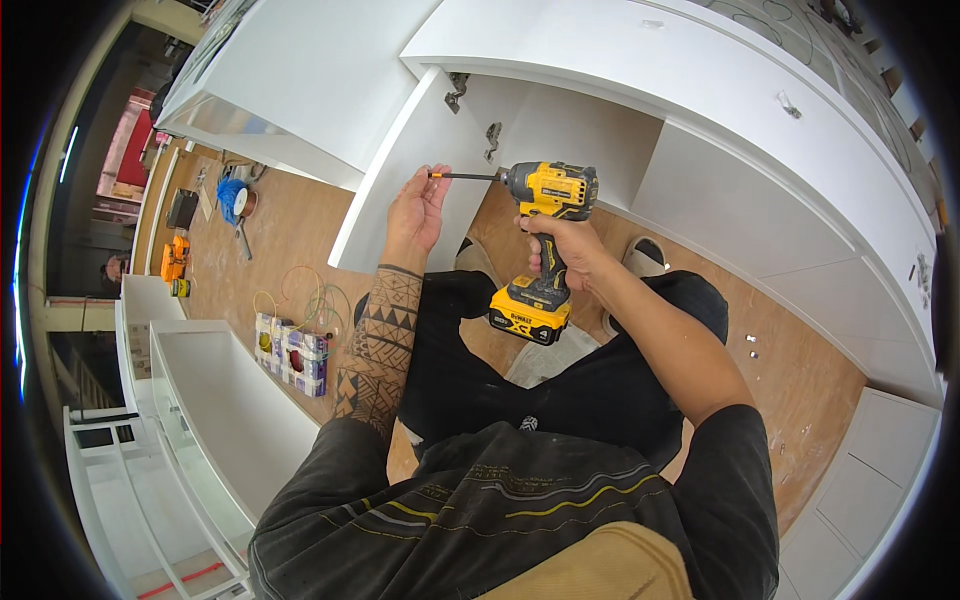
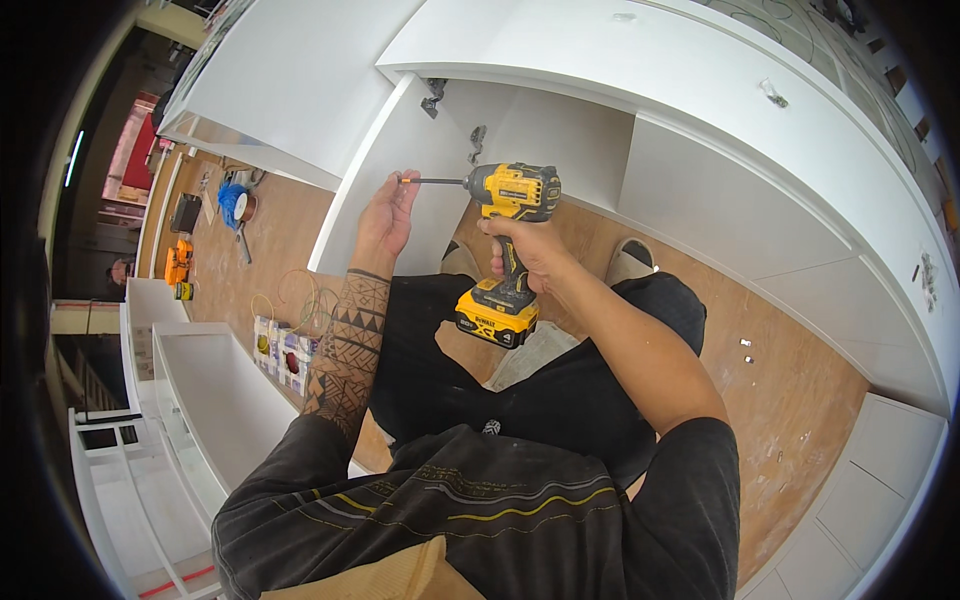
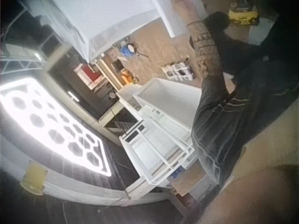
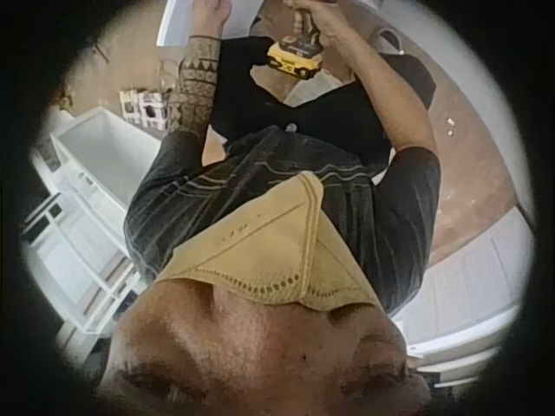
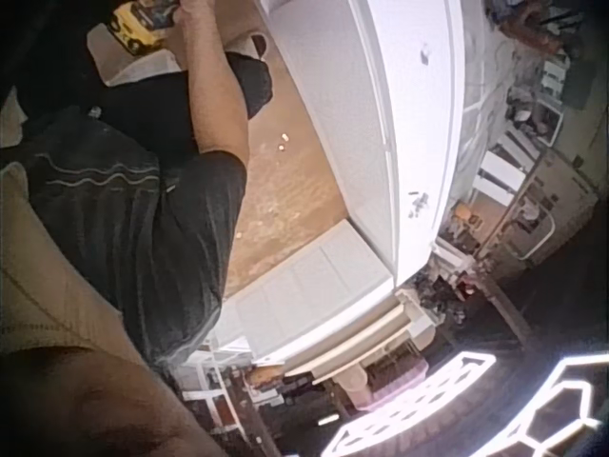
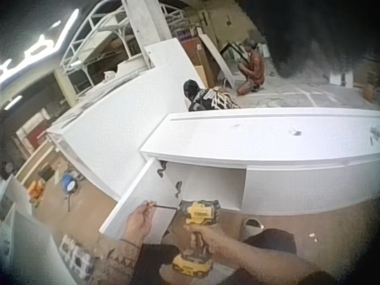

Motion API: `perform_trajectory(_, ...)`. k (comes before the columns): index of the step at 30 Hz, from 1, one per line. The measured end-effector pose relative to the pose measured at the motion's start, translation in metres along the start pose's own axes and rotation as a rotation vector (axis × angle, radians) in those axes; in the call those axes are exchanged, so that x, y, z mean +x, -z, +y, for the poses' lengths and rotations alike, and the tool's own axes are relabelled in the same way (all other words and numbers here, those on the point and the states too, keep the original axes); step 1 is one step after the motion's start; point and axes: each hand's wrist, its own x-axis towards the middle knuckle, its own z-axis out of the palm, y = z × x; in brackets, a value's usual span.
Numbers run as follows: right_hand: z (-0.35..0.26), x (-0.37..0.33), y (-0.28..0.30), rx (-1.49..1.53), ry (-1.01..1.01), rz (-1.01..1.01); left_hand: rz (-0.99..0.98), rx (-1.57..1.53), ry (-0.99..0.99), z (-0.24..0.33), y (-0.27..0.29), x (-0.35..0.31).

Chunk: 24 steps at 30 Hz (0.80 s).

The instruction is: Using a power drill to install hinges and attach doors to a set of white kitchen cabinets.

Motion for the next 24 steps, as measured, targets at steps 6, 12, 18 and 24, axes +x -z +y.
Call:
perform_trajectory(6, -0.001, -0.006, 0.000, 0.044, 0.001, 0.004, -0.002, 0.011, 0.000, 0.007, -0.014, 0.002)
perform_trajectory(12, -0.002, -0.009, 0.012, 0.071, 0.042, 0.021, -0.039, 0.024, 0.037, -0.002, -0.029, 0.003)
perform_trajectory(18, -0.006, -0.017, 0.020, 0.093, 0.016, 0.047, -0.061, 0.040, 0.058, -0.014, -0.038, 0.011)
perform_trajectory(24, -0.009, -0.019, 0.026, 0.097, 0.040, 0.071, -0.080, 0.056, 0.082, -0.022, -0.049, 0.018)
